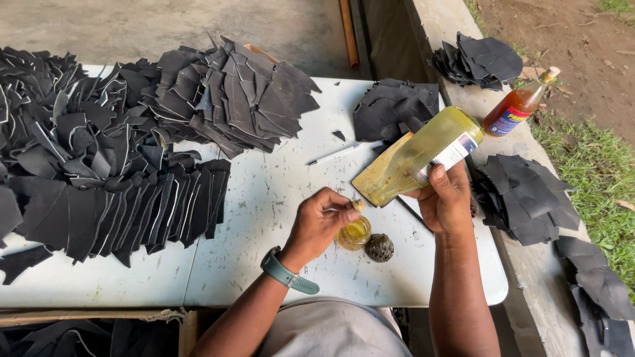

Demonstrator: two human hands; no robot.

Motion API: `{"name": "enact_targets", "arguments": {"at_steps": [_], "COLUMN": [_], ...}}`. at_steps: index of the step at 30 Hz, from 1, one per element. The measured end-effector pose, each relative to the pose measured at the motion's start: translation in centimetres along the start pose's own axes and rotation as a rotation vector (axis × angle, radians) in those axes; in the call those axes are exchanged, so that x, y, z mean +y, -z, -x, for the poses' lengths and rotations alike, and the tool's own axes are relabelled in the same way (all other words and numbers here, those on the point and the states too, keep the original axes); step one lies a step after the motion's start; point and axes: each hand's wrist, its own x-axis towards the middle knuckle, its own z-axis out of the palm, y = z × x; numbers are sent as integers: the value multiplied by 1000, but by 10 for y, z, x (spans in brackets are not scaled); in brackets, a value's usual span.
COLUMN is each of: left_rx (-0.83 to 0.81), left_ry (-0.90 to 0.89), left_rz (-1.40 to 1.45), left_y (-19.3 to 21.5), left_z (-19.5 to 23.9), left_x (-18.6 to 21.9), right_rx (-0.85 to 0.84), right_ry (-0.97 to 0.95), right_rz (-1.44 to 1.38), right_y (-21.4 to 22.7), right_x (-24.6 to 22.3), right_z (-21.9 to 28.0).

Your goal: The person pours a yellow liquid from a plastic bottle into a small glass jar and then applies the liquid to the edges of black rubber pieces. They press the treated pieces together to bond them, repeating this process to assemble multiple units on a white table.

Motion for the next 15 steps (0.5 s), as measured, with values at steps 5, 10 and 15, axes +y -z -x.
{"name": "enact_targets", "arguments": {"at_steps": [5,10,15], "left_rx": [-6,49,-58], "left_ry": [13,91,192], "left_rz": [57,279,495], "left_y": [-17,-17,-18], "left_z": [2,1,-2], "left_x": [0,-11,-13], "right_rx": [-38,-66,-111], "right_ry": [-45,-48,-70], "right_rz": [-127,-189,-328], "right_y": [-2,0,11], "right_x": [3,13,17], "right_z": [6,20,26]}}
